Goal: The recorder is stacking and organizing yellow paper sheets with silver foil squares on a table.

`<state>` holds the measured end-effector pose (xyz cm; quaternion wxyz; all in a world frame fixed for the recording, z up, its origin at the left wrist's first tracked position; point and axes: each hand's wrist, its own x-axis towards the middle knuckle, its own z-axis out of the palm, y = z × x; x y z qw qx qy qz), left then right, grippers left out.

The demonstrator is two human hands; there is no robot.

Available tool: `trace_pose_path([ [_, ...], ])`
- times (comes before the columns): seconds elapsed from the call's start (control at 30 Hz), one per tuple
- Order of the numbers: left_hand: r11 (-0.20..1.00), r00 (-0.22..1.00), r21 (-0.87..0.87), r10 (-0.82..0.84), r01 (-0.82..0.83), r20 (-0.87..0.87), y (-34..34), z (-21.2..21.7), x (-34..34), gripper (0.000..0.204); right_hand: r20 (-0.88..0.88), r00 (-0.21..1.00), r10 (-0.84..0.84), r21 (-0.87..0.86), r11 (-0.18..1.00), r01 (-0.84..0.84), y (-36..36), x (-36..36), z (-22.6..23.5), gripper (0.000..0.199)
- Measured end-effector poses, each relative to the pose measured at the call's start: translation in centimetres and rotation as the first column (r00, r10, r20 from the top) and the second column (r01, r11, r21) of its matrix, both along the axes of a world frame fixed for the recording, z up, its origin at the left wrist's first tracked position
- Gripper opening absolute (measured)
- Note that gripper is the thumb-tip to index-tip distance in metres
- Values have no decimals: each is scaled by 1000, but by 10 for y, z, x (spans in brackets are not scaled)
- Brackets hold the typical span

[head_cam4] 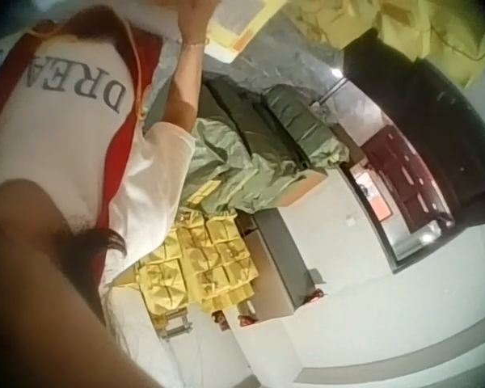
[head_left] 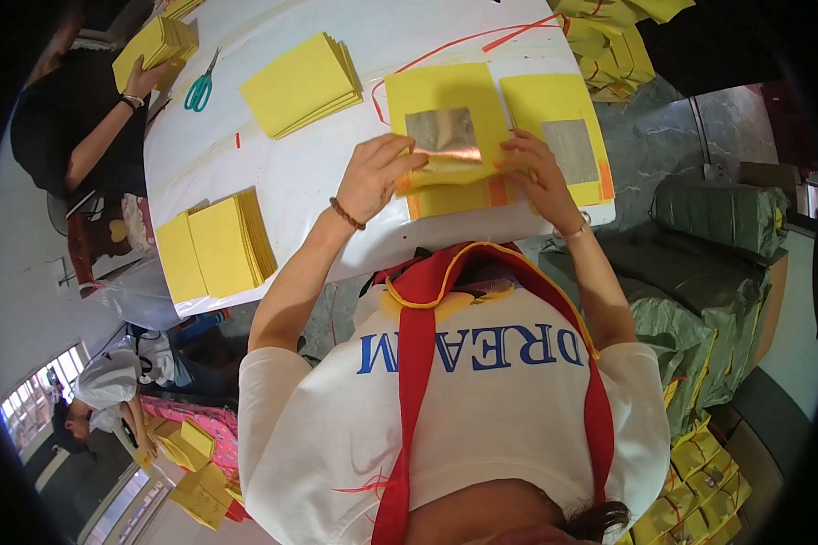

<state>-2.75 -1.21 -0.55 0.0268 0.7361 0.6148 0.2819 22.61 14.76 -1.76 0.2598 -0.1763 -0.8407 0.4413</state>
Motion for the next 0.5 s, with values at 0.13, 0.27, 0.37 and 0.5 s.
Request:
trace_pose_path([
  [0.13,997,992,1,-72,72,106,-24,10,13,34,85,987,138,113,983,-147,-17,17,18,30],
  [0.27,994,956,-102,-15,47,291,-35,-4,20,23,189,971,148,2,988,-151,-24,16,3,24],
  [0.37,948,870,-295,242,-118,430,-29,-13,25,18,229,967,110,72,989,-130,-21,8,-6,26],
  [0.5,764,660,-590,587,-259,470,-13,-10,23,21,245,954,-174,-259,936,237,-29,-14,2,34],
])
